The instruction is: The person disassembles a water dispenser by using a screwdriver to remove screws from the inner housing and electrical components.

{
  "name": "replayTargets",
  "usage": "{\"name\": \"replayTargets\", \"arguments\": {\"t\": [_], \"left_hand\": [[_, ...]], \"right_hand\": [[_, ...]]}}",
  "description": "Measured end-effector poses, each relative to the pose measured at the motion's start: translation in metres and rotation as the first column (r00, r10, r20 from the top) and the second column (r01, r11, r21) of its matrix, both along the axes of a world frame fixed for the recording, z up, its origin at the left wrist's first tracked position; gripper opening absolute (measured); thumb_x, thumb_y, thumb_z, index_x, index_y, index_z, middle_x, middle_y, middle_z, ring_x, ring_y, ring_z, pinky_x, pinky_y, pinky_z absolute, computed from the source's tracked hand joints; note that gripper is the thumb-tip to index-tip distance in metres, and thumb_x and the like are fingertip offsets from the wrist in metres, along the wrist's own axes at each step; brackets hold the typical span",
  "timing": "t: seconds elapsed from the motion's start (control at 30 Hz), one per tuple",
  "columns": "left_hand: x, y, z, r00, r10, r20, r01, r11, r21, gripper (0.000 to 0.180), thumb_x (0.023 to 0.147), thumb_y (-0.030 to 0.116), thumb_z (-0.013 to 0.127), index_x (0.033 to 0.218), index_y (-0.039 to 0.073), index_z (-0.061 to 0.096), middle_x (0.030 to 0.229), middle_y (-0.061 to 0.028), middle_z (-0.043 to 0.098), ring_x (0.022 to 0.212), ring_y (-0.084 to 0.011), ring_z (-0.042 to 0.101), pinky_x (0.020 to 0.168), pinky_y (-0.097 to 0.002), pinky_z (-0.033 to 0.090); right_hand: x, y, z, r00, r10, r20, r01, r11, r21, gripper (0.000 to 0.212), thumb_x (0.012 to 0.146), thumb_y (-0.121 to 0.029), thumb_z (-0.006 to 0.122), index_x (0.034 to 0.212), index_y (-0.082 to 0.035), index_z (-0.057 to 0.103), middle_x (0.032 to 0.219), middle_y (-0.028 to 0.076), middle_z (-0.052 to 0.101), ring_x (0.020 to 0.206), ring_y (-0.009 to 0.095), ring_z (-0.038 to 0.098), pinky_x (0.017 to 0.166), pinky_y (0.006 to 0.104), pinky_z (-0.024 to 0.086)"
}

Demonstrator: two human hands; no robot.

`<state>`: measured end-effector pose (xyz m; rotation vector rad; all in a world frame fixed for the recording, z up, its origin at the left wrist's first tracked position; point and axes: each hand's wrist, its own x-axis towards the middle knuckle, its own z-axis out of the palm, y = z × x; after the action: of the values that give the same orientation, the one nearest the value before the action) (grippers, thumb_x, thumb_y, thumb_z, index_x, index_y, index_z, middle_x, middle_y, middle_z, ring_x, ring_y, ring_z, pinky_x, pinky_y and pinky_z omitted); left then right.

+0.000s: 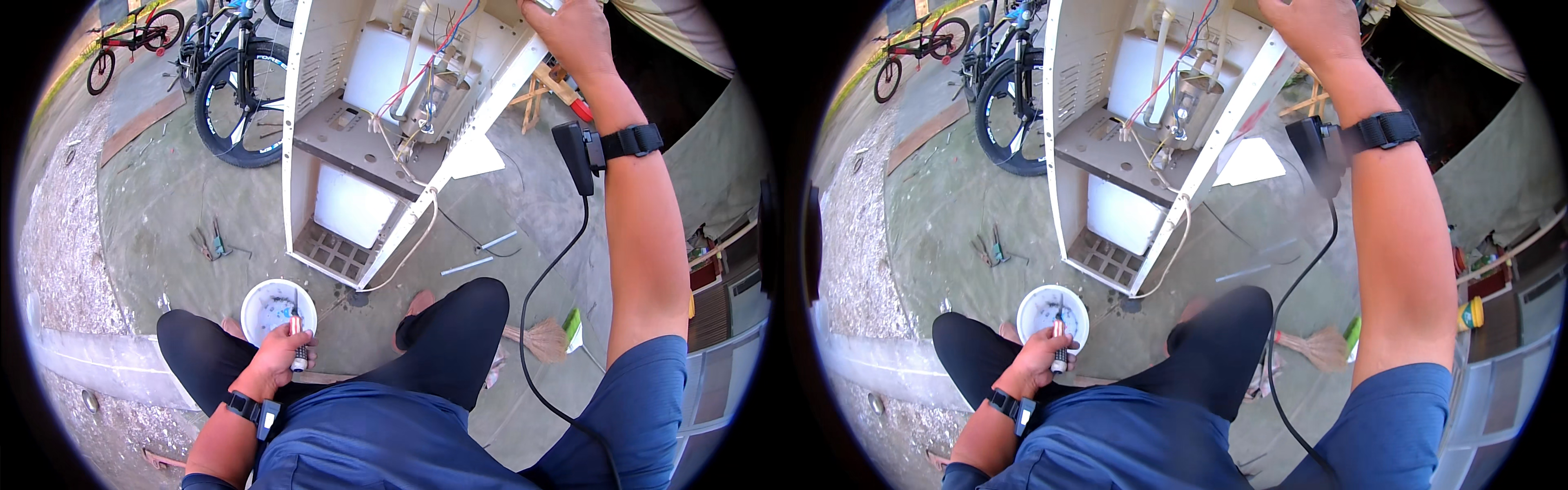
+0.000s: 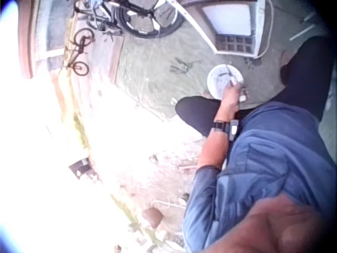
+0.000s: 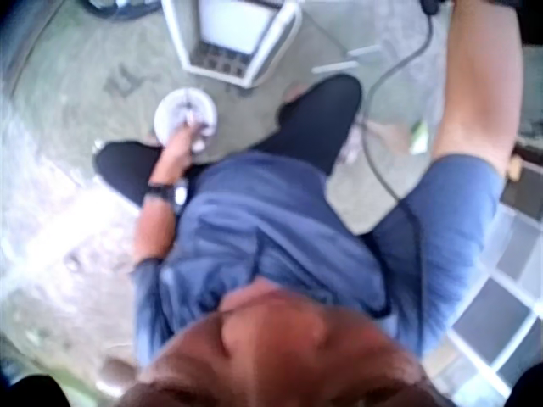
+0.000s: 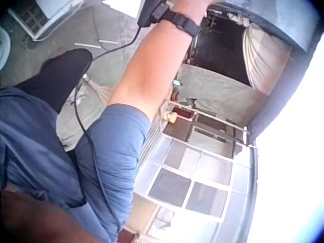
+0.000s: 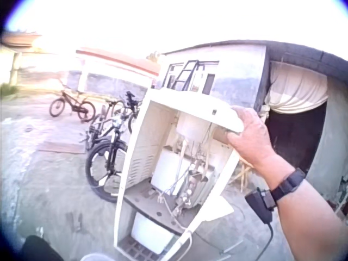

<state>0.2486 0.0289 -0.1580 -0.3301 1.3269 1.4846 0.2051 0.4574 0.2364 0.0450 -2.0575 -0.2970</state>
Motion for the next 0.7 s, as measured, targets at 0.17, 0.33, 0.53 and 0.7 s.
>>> {"name": "replayTargets", "arguments": {"t": [0.17, 0.33, 0.53, 0.7], "left_hand": [[-0.014, 0.013, 0.020, 0.981, 0.066, -0.182, -0.046, 0.993, 0.109, 0.043, 0.093, 0.008, 0.065, 0.133, 0.003, 0.047, 0.097, -0.0092, 0.062, 0.069, -0.0193, 0.063, 0.055, -0.0339, 0.053], [-0.018, 0.016, 0.017, 0.962, 0.032, -0.270, -0.018, 0.998, 0.053, 0.048, 0.092, 0.006, 0.065, 0.136, 0.002, 0.046, 0.098, -0.0076, 0.061, 0.072, -0.0172, 0.063, 0.055, -0.0315, 0.051], [-0.014, 0.014, 0.013, 0.962, 0.061, -0.266, -0.053, 0.998, 0.036, 0.057, 0.091, 0.004, 0.065, 0.143, 0.002, 0.043, 0.100, -0.0075, 0.062, 0.072, -0.0166, 0.063, 0.055, -0.0303, 0.049], [-0.015, 0.013, 0.013, 0.959, 0.070, -0.273, -0.065, 0.998, 0.025, 0.059, 0.090, 0.005, 0.066, 0.145, 0.002, 0.043, 0.101, -0.0076, 0.063, 0.073, -0.0165, 0.063, 0.055, -0.0306, 0.049]], "right_hand": [[0.004, 0.004, 0.008, 0.999, 0.024, 0.026, -0.025, 0.999, 0.036, 0.051, 0.074, -0.015, 0.069, 0.123, -0.004, 0.063, 0.111, 0.019, 0.064, 0.107, 0.037, 0.063, 0.096, 0.0412, 0.051], [0.007, -0.001, 0.007, 0.998, 0.042, 0.051, -0.043, 0.999, 0.016, 0.049, 0.073, -0.014, 0.068, 0.121, -0.004, 0.064, 0.108, 0.019, 0.065, 0.105, 0.037, 0.064, 0.094, 0.0412, 0.052], [0.001, -0.001, 0.002, 1.000, -0.005, -0.007, 0.005, 1.000, 0.030, 0.048, 0.072, -0.013, 0.068, 0.120, -0.006, 0.065, 0.107, 0.018, 0.065, 0.105, 0.036, 0.064, 0.093, 0.0416, 0.052], [0.002, -0.001, 0.001, 1.000, 0.013, -0.015, -0.013, 1.000, 0.012, 0.049, 0.072, -0.012, 0.068, 0.121, -0.007, 0.064, 0.108, 0.017, 0.065, 0.105, 0.036, 0.064, 0.093, 0.0416, 0.052]]}}
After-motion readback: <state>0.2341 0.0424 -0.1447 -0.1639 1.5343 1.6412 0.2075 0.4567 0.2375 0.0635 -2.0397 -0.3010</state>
